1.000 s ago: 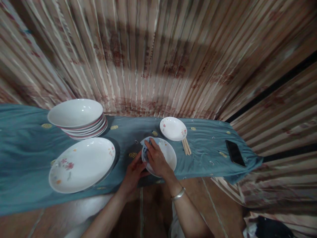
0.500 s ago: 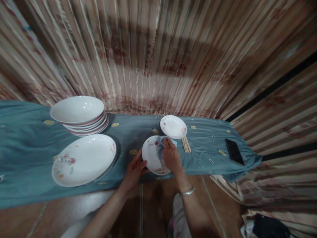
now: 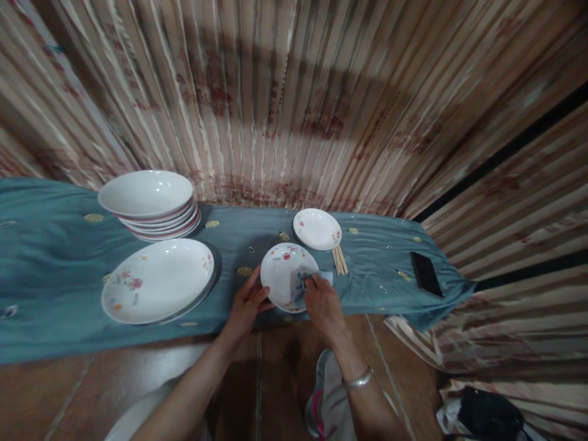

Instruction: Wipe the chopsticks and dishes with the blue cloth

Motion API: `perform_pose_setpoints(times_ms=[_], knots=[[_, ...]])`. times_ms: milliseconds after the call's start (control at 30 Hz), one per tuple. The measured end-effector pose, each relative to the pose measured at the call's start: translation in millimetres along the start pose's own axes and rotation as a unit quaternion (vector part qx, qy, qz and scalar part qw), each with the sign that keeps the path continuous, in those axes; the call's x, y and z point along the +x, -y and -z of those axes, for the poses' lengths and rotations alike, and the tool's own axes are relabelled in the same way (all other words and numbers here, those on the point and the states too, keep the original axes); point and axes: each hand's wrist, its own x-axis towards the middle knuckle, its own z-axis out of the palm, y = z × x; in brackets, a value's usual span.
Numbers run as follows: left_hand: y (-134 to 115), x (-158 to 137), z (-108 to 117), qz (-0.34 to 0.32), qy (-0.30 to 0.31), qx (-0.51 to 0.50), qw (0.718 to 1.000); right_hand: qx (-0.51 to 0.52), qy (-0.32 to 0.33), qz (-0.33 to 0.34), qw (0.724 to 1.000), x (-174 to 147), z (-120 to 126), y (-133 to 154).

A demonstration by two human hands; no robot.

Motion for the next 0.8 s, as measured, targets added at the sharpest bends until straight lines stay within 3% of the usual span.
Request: perform_pose_setpoints(times_ms=[133,500,667,800], knots=[[1.5,-3.1,-2.2,-0.011,-0.003,0.004,1.000,0.009,0.022,0.010,1.000,-13.5,5.7,12.7],[6.9,-4.0,-2.8,-0.017,-0.018,0.003,1.000,0.206,-0.008,0.057,0.977,-18.9,3.5,62.3],[8.4,-0.8,-1.6,-0.001,-0.043,-0.018,0.999,0.241,-0.005,0.068,0.968,-13.3,-0.4,62.2],[8.8,0.4,0.5,0.001,-0.041,-0.023,0.999,0.249,0.035,0.075,0.965,-13.1,8.0,47.6]])
